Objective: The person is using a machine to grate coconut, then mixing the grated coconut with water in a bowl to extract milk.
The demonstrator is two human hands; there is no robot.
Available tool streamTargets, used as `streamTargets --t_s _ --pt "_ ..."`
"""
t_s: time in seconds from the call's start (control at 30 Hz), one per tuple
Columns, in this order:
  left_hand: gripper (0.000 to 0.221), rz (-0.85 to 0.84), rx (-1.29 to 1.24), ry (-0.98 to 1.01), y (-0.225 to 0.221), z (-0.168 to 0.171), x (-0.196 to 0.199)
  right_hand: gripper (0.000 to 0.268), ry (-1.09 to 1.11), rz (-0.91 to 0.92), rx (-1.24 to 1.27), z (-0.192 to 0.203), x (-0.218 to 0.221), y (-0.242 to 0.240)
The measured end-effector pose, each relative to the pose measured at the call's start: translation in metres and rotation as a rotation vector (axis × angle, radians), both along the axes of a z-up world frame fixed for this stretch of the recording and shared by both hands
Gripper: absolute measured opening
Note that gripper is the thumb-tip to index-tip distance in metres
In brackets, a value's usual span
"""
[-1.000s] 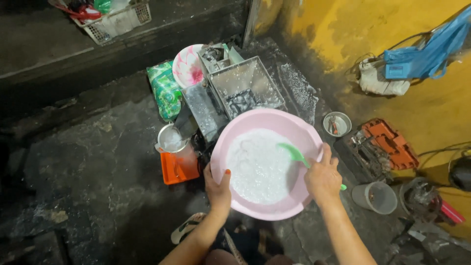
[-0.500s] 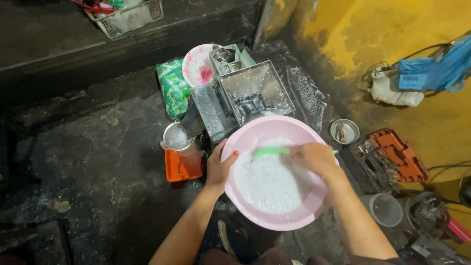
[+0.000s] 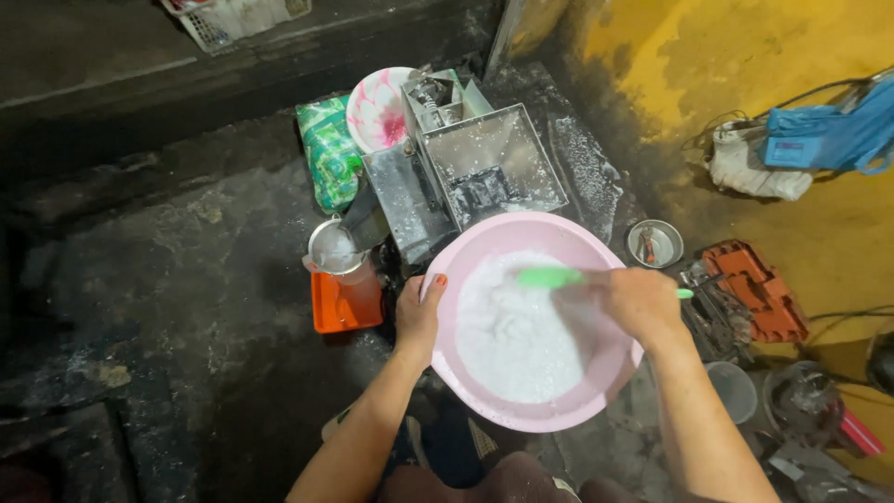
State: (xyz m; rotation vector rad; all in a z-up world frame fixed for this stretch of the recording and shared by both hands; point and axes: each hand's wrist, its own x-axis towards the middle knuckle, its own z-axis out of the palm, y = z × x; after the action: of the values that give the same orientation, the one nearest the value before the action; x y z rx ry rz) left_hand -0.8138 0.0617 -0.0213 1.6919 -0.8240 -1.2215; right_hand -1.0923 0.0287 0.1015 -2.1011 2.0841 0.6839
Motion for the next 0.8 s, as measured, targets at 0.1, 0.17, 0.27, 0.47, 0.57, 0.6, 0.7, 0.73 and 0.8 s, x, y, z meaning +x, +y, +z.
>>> streamTargets --t_s 0.1,0.17,0.27,0.47,0.57,0.6,0.7,0.73,0.8 --pt "0.045 0.004 -0.020 -0.018 0.005 0.009 -0.002 0.028 0.020 -0.122 -0.113 -0.005 0.005 0.007" --pt "0.042 0.017 -0.061 -0.015 0.003 0.011 -0.003 0.032 -0.023 -0.175 -0.134 -0.026 0.015 0.012" --pt "0.042 0.023 -0.092 -0.039 0.007 0.004 -0.001 0.036 -0.177 -0.133 -0.047 -0.038 0.022 0.036" --pt "0.041 0.027 -0.137 -0.024 0.011 0.014 -0.001 0.031 -0.143 -0.039 -0.040 0.025 0.031 0.093" --pt "0.039 0.020 -0.116 -0.004 0.011 0.023 0.000 0.022 -0.081 0.174 -0.129 0.002 0.049 0.104" --pt "0.039 0.020 -0.114 0.008 0.011 0.026 0.001 0.017 -0.058 0.198 -0.224 -0.028 0.040 0.098" --pt "0.039 0.023 -0.108 0.026 0.013 0.033 0.001 0.015 -0.039 0.178 -0.357 -0.067 0.019 0.072" --pt "0.038 0.028 -0.098 0.035 0.014 0.035 0.001 0.018 -0.041 0.135 -0.386 -0.072 0.013 0.064" --pt "0.039 0.027 -0.100 0.041 0.013 0.034 0.002 0.020 -0.056 0.109 -0.423 -0.044 0.024 0.055"
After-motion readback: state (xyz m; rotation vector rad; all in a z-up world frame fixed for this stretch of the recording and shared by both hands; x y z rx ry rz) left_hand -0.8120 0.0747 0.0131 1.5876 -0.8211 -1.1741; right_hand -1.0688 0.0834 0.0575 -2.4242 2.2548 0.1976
